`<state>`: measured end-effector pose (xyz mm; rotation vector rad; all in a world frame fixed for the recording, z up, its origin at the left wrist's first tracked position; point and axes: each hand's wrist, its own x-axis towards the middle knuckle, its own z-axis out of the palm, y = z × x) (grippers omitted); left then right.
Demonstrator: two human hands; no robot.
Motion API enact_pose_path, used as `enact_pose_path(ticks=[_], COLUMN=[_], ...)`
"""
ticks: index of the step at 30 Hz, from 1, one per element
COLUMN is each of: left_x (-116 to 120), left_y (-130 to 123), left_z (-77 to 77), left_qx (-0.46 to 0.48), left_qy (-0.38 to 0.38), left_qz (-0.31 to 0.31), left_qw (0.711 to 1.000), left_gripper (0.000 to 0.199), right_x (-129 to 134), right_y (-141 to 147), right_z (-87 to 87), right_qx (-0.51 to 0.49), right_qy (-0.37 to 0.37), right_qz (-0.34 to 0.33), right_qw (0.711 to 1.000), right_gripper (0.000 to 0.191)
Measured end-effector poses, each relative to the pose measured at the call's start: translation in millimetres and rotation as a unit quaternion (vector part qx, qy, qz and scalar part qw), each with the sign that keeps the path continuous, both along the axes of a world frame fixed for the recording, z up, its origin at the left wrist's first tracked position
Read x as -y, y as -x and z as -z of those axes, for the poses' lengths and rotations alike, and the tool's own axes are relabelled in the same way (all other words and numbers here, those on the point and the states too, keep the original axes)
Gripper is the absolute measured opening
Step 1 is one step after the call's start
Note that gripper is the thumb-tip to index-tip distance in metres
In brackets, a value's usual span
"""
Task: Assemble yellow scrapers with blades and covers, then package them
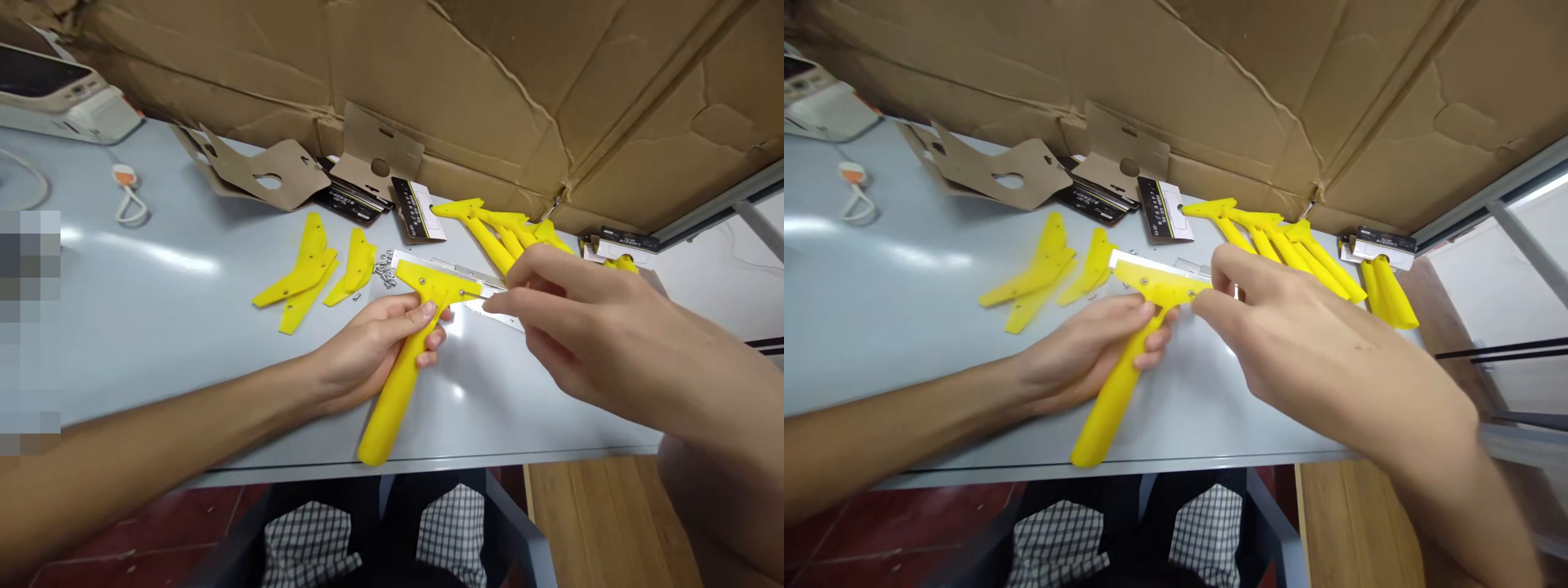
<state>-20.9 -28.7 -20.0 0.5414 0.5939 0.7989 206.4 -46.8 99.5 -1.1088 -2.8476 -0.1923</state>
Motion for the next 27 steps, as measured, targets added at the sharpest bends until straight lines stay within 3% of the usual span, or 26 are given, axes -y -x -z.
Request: enact_pose_path(ticks=[5,10,13,20,27], left_x=[-1.0,-3.5,-4.2,-5.3,-4.8], left_y=[-0.7,-0.1,1.2,1.8,4.3], left_z=[0.9,1.5,0.3,-1.1,0.2], left_qx=[0.0,-0.001,-0.014,-0.041,-0.046], left_qy=[0.011,0.025,0.029,0.042,0.038], left_qz=[0.007,-0.014,-0.008,-0.034,-0.012], left_qw=[1.0,1.0,0.999,0.998,0.998], left_gripper=[0.015,0.013,0.014,0.013,0.011], right_x=[-11.2,-28.7,-33.4,-22.5,-14.9], right_y=[-4.3,-14.9,-20.0,-28.7,-31.2], right_z=[11.5,30.5,38.5,47.9,55.9], right_qx=[-0.148,-0.236,-0.279,-0.257,-0.215], right_qy=[-0.053,0.0,-0.006,-0.125,-0.15], right_qz=[0.013,-0.018,-0.027,-0.005,0.034], right_qw=[0.988,0.972,0.96,0.958,0.964], right_gripper=[0.017,0.017,0.02,0.019,0.003])
